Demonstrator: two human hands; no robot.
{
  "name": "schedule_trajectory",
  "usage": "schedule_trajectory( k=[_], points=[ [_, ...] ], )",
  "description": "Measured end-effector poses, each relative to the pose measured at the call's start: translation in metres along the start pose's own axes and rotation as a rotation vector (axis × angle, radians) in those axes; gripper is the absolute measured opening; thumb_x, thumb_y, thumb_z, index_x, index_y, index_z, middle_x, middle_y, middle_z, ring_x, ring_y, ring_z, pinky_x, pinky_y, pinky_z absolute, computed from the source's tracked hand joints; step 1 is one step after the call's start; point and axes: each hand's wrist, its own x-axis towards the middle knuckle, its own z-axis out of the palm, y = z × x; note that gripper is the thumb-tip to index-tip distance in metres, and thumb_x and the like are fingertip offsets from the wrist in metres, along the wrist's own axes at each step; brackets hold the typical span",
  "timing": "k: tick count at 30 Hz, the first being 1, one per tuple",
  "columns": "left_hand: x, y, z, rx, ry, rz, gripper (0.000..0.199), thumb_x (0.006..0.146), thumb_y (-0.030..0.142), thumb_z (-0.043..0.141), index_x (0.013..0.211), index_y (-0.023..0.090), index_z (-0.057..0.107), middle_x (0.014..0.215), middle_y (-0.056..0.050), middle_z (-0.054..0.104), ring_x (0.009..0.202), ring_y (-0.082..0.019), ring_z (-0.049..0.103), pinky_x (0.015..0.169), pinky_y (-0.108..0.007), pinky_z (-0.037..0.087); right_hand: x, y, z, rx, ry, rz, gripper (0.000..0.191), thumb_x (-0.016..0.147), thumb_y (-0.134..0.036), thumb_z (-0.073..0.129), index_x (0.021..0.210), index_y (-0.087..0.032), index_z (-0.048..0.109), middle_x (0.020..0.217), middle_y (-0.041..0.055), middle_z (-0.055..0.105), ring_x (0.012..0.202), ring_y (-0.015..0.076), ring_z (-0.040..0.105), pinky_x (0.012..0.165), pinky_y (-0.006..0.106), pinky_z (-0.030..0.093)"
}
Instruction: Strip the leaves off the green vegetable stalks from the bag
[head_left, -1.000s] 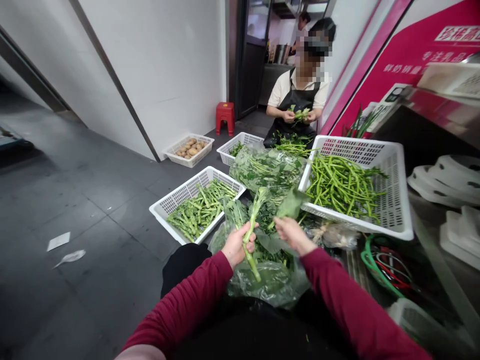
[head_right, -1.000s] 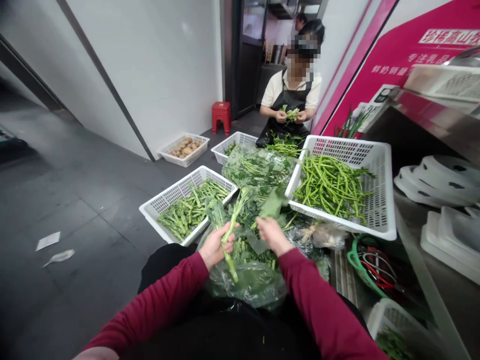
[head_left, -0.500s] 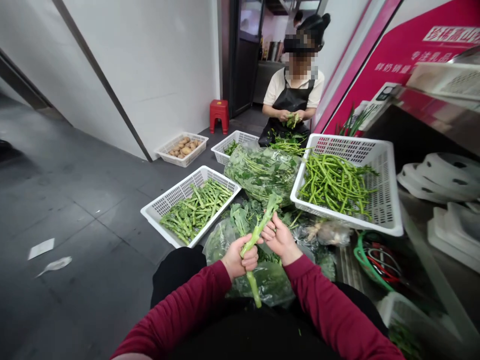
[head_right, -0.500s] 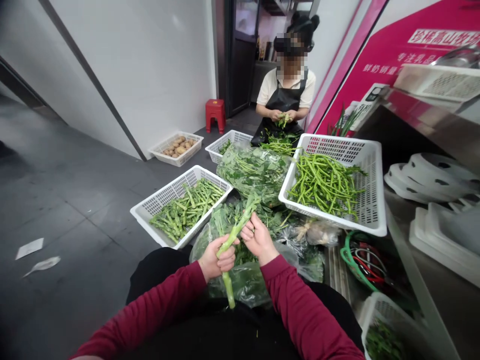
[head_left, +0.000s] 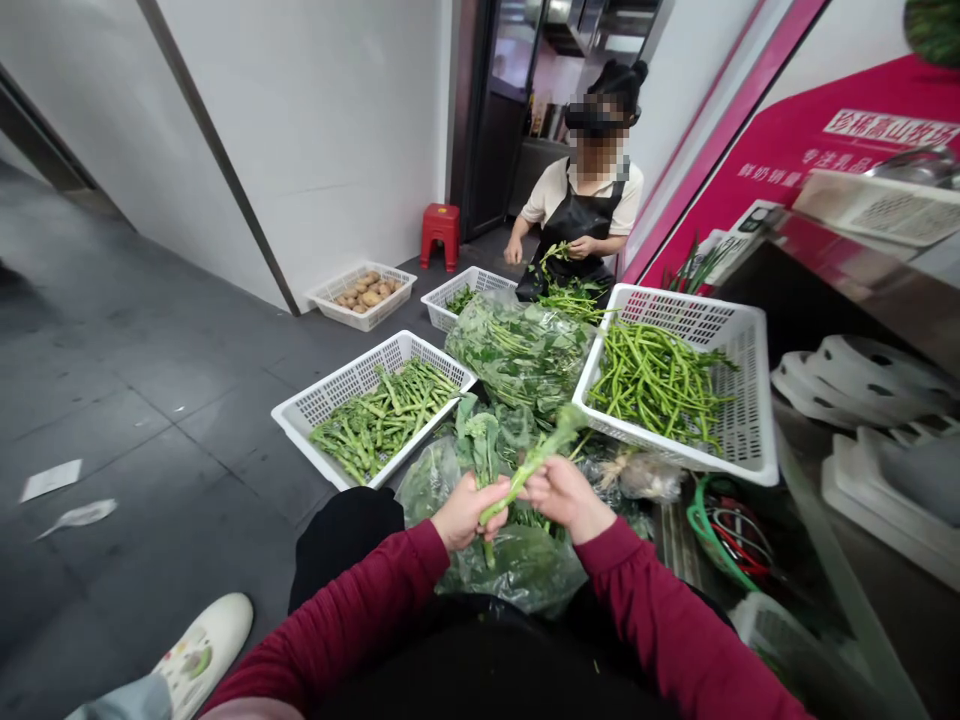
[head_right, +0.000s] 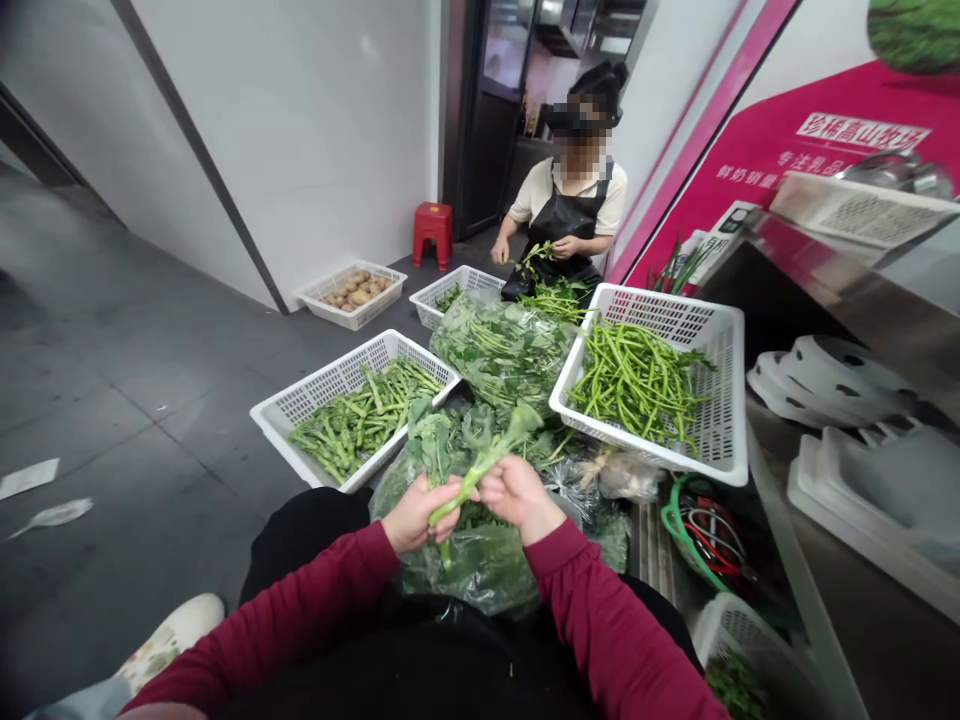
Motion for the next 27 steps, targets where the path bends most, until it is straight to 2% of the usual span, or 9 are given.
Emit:
schedule_trajectory(
  k=[2,5,8,12,14,17,21,23,27],
  points=[
    [0.001,0.006,0.0,0.034,0.02,0.03,0.033,0.073,0.043,0.054,0.071,0.01,0.056,0.032,0.006,0.037,0.026,-0.004,0.028,0.03,-0.018,0.023,0.005,0.017,0.0,-0.072,0.019,0.094,0.021,0.07,-0.019,0.052,0.058,-0.019,0.034,0.042,-0.0086,0.026,0.034,0.0038,0.014,0.033,0.015,0.012],
    [0.005,0.012,-0.003,-0.022,0.047,0.04,0.033,0.075,0.043,0.052,0.073,0.011,0.056,0.033,0.007,0.037,0.026,-0.003,0.025,0.03,-0.017,0.022,0.022,0.018,-0.01,-0.211,0.215,0.004,0.022,0.072,-0.024,0.054,0.062,-0.019,0.035,0.043,-0.0103,0.025,0.034,0.0029,0.016,0.032,0.014,0.014],
    [0.009,0.011,-0.008,-0.079,0.076,0.007,0.036,0.076,0.044,0.049,0.087,0.011,0.058,0.035,0.008,0.037,0.026,-0.003,0.022,0.03,-0.017,0.022,0.045,-0.019,-0.034,-0.328,0.415,-0.09,0.028,0.074,-0.03,0.055,0.06,-0.02,0.033,0.041,-0.0114,0.023,0.032,0.0023,0.017,0.031,0.014,0.012],
    [0.013,0.006,-0.013,-0.144,0.117,-0.027,0.039,0.076,0.044,0.049,0.093,0.01,0.058,0.034,0.009,0.036,0.026,-0.003,0.021,0.03,-0.017,0.023,0.057,-0.061,-0.06,-0.409,0.502,-0.071,0.032,0.068,-0.039,0.063,0.062,-0.018,0.039,0.038,-0.012,0.023,0.03,0.0018,0.014,0.031,0.017,0.003],
    [0.015,0.003,-0.015,-0.172,0.137,-0.034,0.04,0.076,0.045,0.048,0.094,0.01,0.058,0.033,0.009,0.035,0.025,-0.004,0.021,0.029,-0.017,0.023,0.051,-0.06,-0.057,-0.408,0.468,-0.139,0.033,0.068,-0.043,0.063,0.067,-0.016,0.044,0.04,-0.0123,0.022,0.031,0.0017,0.014,0.032,0.017,0.004],
    [0.015,-0.001,-0.015,-0.168,0.145,-0.049,0.041,0.076,0.045,0.049,0.093,0.009,0.058,0.033,0.009,0.036,0.025,-0.004,0.023,0.029,-0.018,0.023,0.033,-0.043,-0.033,-0.283,0.27,-0.418,0.031,0.073,-0.047,0.056,0.077,-0.018,0.045,0.048,-0.0104,0.027,0.035,0.002,0.016,0.033,0.015,0.011],
    [0.012,-0.004,-0.01,-0.11,0.139,-0.065,0.042,0.074,0.047,0.05,0.091,0.009,0.058,0.034,0.009,0.037,0.025,-0.004,0.024,0.029,-0.017,0.024,0.015,-0.028,-0.004,-0.031,0.17,-0.649,0.03,0.074,-0.036,0.06,0.069,-0.02,0.036,0.051,-0.0097,0.026,0.037,0.0025,0.018,0.033,0.013,0.015],
    [0.01,-0.004,-0.007,-0.057,0.154,-0.042,0.042,0.074,0.048,0.051,0.09,0.01,0.058,0.034,0.009,0.038,0.025,-0.003,0.024,0.029,-0.017,0.025,0.012,-0.023,0.001,0.126,0.127,-0.577,0.031,0.074,-0.031,0.06,0.065,-0.019,0.034,0.051,-0.0095,0.024,0.037,0.0025,0.017,0.033,0.013,0.017],
    [0.006,0.0,-0.003,0.164,0.23,0.056,0.039,0.072,0.05,0.052,0.066,0.011,0.055,0.033,0.006,0.039,0.026,-0.004,0.029,0.029,-0.017,0.023,0.011,0.001,0.007,0.261,0.038,-0.185,0.027,0.075,-0.023,0.053,0.058,-0.018,0.032,0.048,-0.0087,0.026,0.035,0.002,0.015,0.032,0.014,0.015]
  ],
)
